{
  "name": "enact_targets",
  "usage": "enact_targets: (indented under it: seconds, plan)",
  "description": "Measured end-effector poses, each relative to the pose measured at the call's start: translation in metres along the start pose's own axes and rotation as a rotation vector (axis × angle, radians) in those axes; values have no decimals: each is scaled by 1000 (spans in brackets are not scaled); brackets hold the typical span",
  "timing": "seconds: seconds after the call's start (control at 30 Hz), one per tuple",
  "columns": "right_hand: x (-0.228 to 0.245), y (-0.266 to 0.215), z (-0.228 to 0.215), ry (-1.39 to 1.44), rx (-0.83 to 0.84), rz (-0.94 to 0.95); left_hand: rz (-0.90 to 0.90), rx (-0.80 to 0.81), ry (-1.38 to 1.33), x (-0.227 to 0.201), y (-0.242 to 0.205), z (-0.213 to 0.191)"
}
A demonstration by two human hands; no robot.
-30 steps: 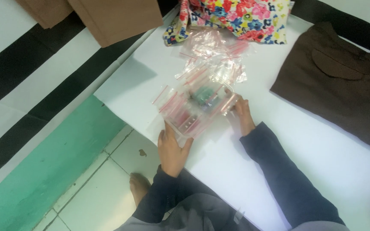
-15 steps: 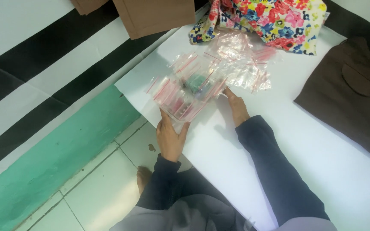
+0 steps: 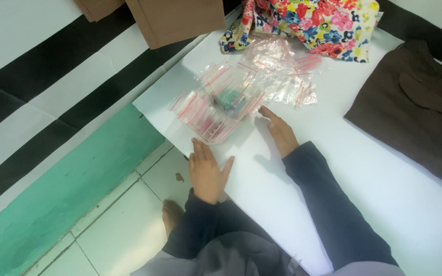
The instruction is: Sorting small buttons from a container and placing them into individual plastic bags on a work table.
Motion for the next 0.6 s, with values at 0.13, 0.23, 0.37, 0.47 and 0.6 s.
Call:
enact_targets:
  seconds: [0.13, 0.23, 0.37, 0.47, 0.6]
  plan:
    - [-14, -29, -14, -77, -37, 66, 45, -59, 133, -35, -25, 8]
    - [-47, -47, -21, -217, -84, 36, 201, -19, 76, -76, -37, 16]
    - [-51, -86, -35, -490, -155, -105, 551, 192, -17, -136, -30, 54]
    - [-54, -115, -52, -569, -194, -87, 673, 341, 34, -168, -19, 84]
    - [-74, -155, -79, -590, -260, 14, 775, 444, 11, -213, -25, 97]
Point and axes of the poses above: each hand's wrist, its own y-axis towards the middle knuckle, its own z-axis out of the palm, x = y × z, the point moved 7 cm from there along y, towards the middle knuckle, and after that the axes turned 1 degree about -z, right-handed, at the moved point
